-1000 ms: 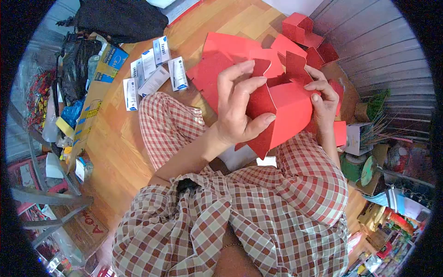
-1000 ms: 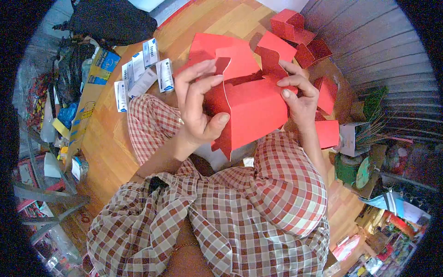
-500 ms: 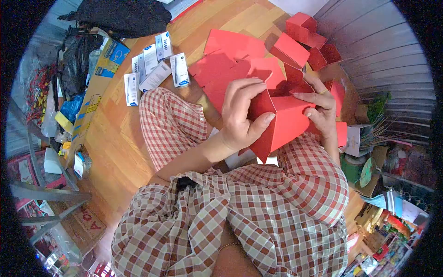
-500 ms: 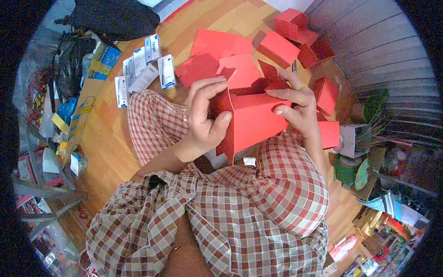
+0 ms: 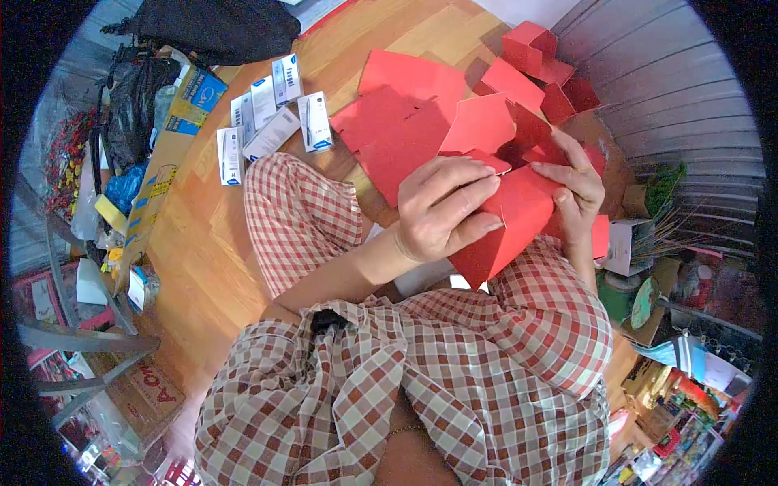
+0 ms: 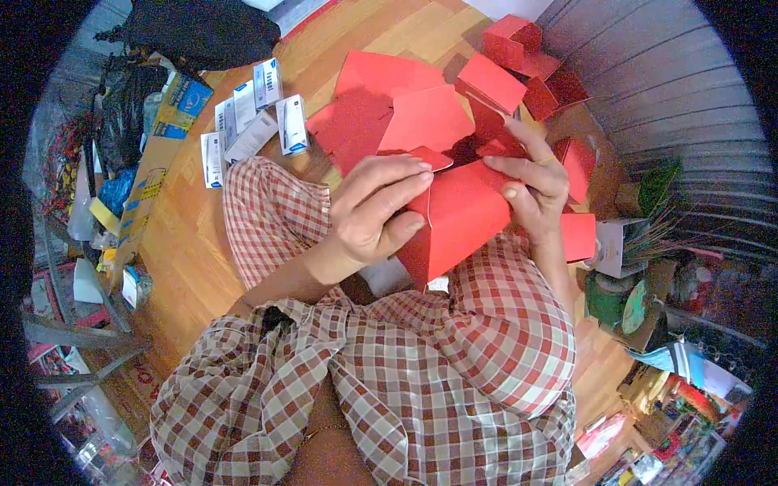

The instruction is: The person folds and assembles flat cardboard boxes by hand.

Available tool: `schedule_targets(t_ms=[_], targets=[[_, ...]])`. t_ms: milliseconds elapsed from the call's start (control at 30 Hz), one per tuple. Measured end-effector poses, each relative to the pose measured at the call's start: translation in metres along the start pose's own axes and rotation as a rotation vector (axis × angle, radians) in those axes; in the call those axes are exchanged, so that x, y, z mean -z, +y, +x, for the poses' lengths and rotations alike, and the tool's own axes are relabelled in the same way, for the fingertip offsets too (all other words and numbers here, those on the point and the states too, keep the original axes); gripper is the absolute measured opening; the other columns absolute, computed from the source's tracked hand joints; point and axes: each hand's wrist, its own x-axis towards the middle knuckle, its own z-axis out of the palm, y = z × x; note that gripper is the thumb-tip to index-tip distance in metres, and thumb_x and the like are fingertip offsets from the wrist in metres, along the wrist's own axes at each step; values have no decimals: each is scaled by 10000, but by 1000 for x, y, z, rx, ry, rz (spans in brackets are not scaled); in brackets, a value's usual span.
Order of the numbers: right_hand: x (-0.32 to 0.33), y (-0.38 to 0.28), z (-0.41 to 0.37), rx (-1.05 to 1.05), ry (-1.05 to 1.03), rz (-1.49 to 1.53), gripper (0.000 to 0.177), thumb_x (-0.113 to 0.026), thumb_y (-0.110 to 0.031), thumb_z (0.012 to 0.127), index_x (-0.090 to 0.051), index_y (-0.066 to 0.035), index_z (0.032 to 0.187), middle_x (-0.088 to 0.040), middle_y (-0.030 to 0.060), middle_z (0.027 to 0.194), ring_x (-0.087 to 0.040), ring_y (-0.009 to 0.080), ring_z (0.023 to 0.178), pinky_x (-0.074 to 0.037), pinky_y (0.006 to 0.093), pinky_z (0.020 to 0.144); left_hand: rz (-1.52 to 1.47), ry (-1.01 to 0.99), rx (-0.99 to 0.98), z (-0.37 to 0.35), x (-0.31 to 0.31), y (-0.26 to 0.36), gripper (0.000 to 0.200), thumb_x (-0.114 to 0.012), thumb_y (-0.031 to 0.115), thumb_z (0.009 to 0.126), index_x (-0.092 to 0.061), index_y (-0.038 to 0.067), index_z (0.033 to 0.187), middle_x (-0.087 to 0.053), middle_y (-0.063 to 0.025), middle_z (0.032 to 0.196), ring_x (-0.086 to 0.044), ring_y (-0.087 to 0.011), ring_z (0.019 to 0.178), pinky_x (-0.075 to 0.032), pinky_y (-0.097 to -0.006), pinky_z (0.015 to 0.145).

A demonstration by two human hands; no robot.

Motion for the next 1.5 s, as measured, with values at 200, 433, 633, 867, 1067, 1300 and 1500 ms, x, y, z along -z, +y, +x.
schedule_targets(t_ms=[200,433,633,867,1067,1300,1500], targets=[[0,3,-5,-231,-124,4,302,-671,-278,776,-711,16,832,-612,210,1119,-606,264,1005,-448,342,866,-94,-73,206,-24,-5,7,394,-557,318,891,-635,-60,972,-634,-202,947,-640,-314,813,-522,-359,710],[-2,1,-3,-332,-299,14,278,-658,-251,776,-701,23,802,-624,210,1094,-592,281,1024,-434,371,879,-159,-196,220,-53,-8,24,651,-561,458,855,-497,-100,1185,-563,-247,1158,-588,-373,1023,-486,-403,853],[-2,6,-3,-307,-352,18,297,-664,-260,773,-671,31,716,-641,201,1050,-605,269,992,-446,366,853,-189,-279,276,-66,-10,18,709,-590,499,800,-493,-75,1204,-570,-226,1169,-608,-344,1010,-506,-387,838],[-5,14,-6,-334,-272,37,282,-670,-244,774,-664,24,686,-654,187,997,-608,266,984,-452,343,823,-225,-322,269,-57,-8,12,679,-550,503,810,-530,-76,1162,-582,-207,1158,-619,-346,983,-520,-379,809],[-14,21,-2,-471,-116,25,332,-602,-304,851,-662,17,907,-626,147,1103,-567,247,1060,-421,338,890,-73,-149,371,-25,-3,-15,460,-481,379,927,-569,-18,1141,-598,-193,1088,-592,-314,1008,-463,-373,868],[-15,20,4,-397,185,448,501,-482,-341,903,-476,49,1218,-572,175,1172,-546,234,1072,-386,343,958,-492,276,816,-14,6,-40,349,-401,314,984,-550,1,944,-536,-20,850,-483,-105,799,-408,-258,730],[-25,-18,28,-65,177,472,716,-540,-489,859,-393,82,1265,-467,252,1274,-442,345,1227,-313,430,1047,-159,265,193,-4,5,-46,399,-432,375,959,-496,32,767,-516,-80,766,-514,-179,701,-445,-293,656]])
